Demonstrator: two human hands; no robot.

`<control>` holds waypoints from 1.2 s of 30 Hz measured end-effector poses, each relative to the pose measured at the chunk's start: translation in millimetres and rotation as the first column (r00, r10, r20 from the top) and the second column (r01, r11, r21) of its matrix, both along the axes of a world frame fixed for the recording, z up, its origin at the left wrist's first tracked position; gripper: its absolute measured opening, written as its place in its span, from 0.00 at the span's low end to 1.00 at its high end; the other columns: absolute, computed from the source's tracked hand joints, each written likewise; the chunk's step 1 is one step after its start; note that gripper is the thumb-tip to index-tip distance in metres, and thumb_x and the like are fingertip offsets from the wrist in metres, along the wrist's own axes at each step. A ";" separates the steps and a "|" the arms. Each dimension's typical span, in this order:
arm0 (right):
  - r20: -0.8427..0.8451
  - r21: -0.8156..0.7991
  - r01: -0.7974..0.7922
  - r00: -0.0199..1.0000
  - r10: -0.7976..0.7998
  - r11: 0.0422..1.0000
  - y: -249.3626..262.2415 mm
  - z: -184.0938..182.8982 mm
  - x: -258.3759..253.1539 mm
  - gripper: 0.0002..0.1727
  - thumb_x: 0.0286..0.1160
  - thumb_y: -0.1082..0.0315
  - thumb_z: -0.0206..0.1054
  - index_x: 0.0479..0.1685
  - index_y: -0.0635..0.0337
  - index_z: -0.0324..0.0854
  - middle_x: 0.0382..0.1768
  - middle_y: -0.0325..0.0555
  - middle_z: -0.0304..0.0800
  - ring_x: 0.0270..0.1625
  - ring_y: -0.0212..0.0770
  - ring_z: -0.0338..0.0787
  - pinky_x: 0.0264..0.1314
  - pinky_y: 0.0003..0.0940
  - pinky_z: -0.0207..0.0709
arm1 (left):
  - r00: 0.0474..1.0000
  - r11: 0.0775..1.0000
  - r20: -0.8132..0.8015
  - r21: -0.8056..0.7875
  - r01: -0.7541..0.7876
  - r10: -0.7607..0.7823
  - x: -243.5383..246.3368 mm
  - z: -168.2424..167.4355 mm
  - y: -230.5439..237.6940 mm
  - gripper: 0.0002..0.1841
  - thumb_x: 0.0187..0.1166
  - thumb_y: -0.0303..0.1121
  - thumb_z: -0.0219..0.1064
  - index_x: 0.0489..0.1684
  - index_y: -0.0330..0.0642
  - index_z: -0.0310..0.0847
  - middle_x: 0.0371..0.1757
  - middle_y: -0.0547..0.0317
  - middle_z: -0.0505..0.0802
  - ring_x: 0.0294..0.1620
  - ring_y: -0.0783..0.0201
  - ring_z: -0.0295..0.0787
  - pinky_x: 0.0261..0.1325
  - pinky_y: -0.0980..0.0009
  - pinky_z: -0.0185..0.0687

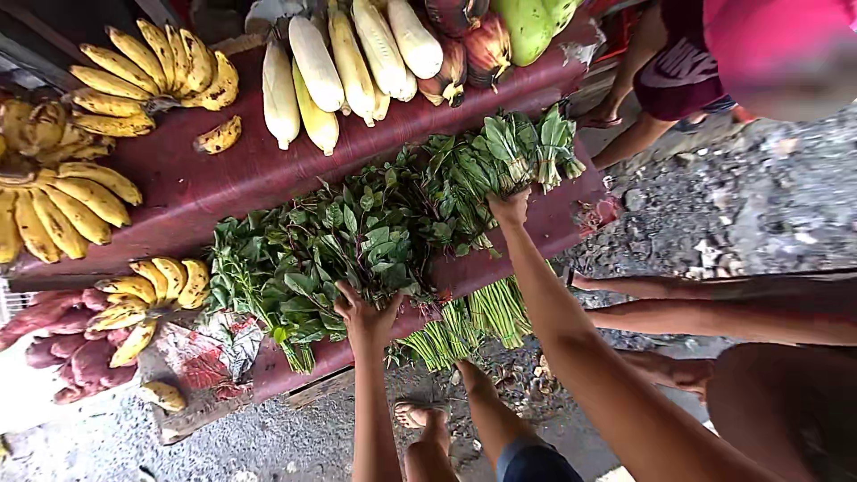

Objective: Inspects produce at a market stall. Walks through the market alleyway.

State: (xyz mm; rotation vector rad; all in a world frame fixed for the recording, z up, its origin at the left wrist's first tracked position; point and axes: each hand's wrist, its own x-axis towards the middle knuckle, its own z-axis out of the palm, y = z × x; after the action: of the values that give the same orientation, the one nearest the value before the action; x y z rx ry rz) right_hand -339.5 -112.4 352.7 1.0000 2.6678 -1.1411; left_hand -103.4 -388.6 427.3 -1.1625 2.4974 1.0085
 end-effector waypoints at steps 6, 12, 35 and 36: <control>-0.464 -0.186 -0.101 0.886 0.004 0.977 3.5 66.9 38.8 0.23 0.87 0.74 0.49 0.79 0.68 0.67 0.53 0.56 0.84 0.47 0.42 0.89 0.53 0.39 0.86 | 0.753 0.962 -0.656 0.238 0.135 0.057 -23.9 35.0 84.9 0.32 0.77 0.38 0.69 0.74 0.23 0.69 0.71 0.33 0.82 0.73 0.50 0.81 0.73 0.59 0.81; -0.564 -0.129 -0.964 0.264 0.783 0.232 -63.7 132.6 123.1 0.25 0.78 0.65 0.69 0.73 0.65 0.81 0.64 0.55 0.88 0.65 0.44 0.88 0.70 0.40 0.82 | 0.850 0.520 -0.377 0.841 0.148 0.368 -106.7 63.7 69.1 0.18 0.93 0.39 0.51 0.63 0.35 0.81 0.50 0.50 0.96 0.53 0.58 0.94 0.62 0.60 0.87; 0.214 0.123 -0.471 0.872 0.441 0.873 -20.0 -0.9 33.8 0.79 0.29 0.40 0.93 0.90 0.68 0.49 0.83 0.76 0.60 0.78 0.75 0.73 0.69 0.71 0.75 | 0.990 0.990 -0.107 -0.113 0.079 -0.091 -119.5 8.7 74.9 0.36 0.79 0.48 0.69 0.85 0.43 0.63 0.66 0.33 0.85 0.52 0.33 0.90 0.46 0.34 0.85; 0.210 0.122 -0.452 0.882 0.422 0.884 -18.8 1.9 35.5 0.77 0.30 0.38 0.92 0.88 0.68 0.52 0.81 0.75 0.63 0.75 0.73 0.76 0.67 0.69 0.77 | 0.992 0.989 -0.115 -0.143 0.041 -0.058 -113.0 8.5 67.1 0.36 0.79 0.47 0.69 0.86 0.45 0.64 0.66 0.33 0.85 0.52 0.34 0.90 0.46 0.34 0.85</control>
State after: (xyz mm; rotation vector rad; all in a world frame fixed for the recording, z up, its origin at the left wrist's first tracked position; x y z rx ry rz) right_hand -304.0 -131.2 354.6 0.4391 2.6750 -0.7079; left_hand -216.4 -321.5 435.8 -1.1019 2.7157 0.9284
